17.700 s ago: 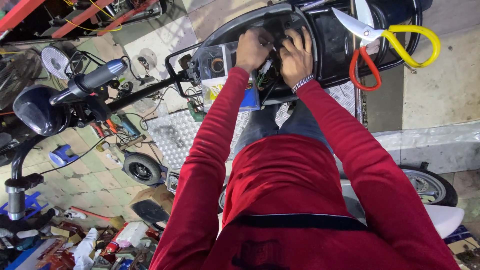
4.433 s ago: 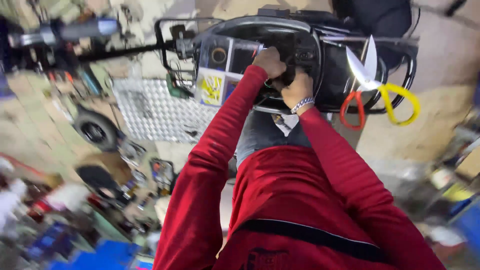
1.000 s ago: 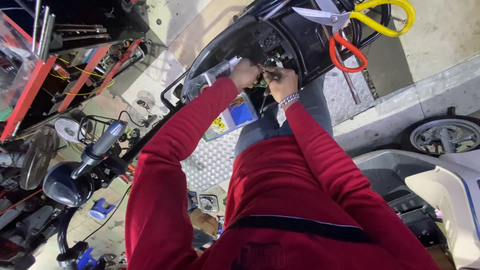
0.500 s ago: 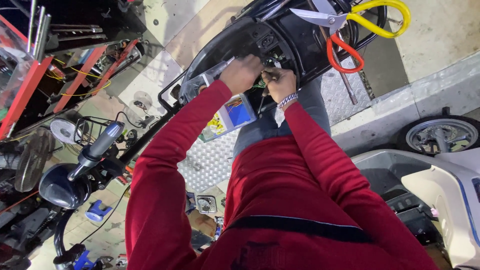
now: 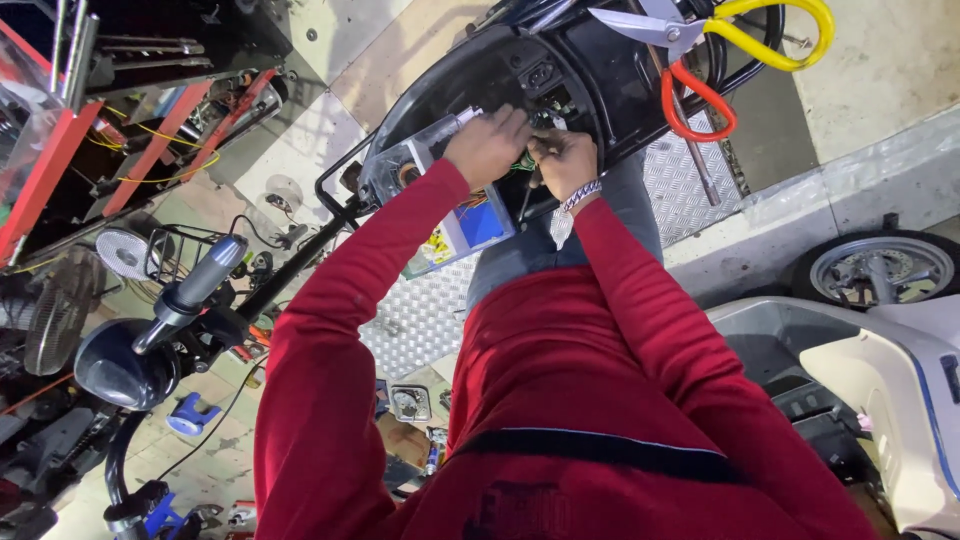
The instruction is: Connecting electrical wires on a motorcycle using connectors and scissors.
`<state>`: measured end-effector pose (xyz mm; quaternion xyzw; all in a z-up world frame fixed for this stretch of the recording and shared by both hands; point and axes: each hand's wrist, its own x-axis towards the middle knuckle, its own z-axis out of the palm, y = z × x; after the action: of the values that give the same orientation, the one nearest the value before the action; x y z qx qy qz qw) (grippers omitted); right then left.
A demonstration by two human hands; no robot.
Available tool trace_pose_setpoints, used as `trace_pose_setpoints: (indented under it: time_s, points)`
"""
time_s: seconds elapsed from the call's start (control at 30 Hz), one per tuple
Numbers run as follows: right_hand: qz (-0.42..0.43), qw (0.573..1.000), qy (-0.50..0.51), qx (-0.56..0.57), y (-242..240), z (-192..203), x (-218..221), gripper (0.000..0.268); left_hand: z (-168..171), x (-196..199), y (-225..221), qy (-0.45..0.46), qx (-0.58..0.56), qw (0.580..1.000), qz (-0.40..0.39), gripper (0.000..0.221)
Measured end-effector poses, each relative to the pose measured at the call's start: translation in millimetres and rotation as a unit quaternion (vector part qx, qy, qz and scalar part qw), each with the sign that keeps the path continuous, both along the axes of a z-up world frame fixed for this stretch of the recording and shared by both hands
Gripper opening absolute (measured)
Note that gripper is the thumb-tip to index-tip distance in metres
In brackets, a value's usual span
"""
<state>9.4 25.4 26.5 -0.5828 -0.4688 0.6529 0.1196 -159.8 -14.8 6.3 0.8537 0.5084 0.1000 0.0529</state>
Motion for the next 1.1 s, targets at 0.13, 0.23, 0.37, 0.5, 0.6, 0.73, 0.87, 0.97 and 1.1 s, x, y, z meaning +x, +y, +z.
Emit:
trace_pose_setpoints:
  time_s: [0.13, 0.23, 0.37, 0.5, 0.6, 0.73, 0.87, 0.97, 1.1]
  points:
    - [-0.007, 1.0, 0.001, 0.006, -0.9, 12.1, -0.6, 0.023, 6.4, 9.0, 2.0, -0.222, -0.26, 0.903, 0.259, 0.014]
    - [0.013, 0.998, -0.042, 0.041, -1.8, 11.3, -1.0, 0.022, 15.0, 11.5, 9.1, -0.247, -0.381, 0.819, 0.351, 0.015]
    - [0.056, 0.981, -0.14, 0.125, 4.0, 28.2, -0.9, 0.025, 20.4, 1.0, 14.1, -0.161, -0.425, 0.834, 0.314, 0.017]
    - [0.055, 0.966, -0.192, 0.162, 3.3, 36.4, -8.4, 0.044, 22.1, -16.1, 24.0, -0.177, -0.42, 0.804, 0.381, 0.022]
    - [0.097, 0.948, -0.263, 0.15, 2.5, 27.5, -11.9, 0.031, 31.2, -12.8, 30.8, -0.208, -0.432, 0.808, 0.343, 0.031]
    - [0.132, 0.95, -0.219, 0.178, -1.7, 16.3, -5.6, 0.025, -0.6, -4.0, 39.0, -0.249, -0.466, 0.763, 0.373, 0.02]
    - [0.182, 0.934, -0.281, 0.125, -4.6, 18.2, -7.7, 0.021, 22.2, 0.7, 58.4, -0.286, -0.587, 0.624, 0.429, 0.031]
    - [0.185, 0.932, -0.283, 0.134, -7.2, 15.4, -5.6, 0.02, 43.1, 1.0, 70.4, -0.309, -0.632, 0.553, 0.446, 0.022]
    - [0.161, 0.937, -0.27, 0.155, -9.6, 19.3, -5.3, 0.015, 41.2, 2.8, 68.9, -0.366, -0.635, 0.486, 0.476, 0.018]
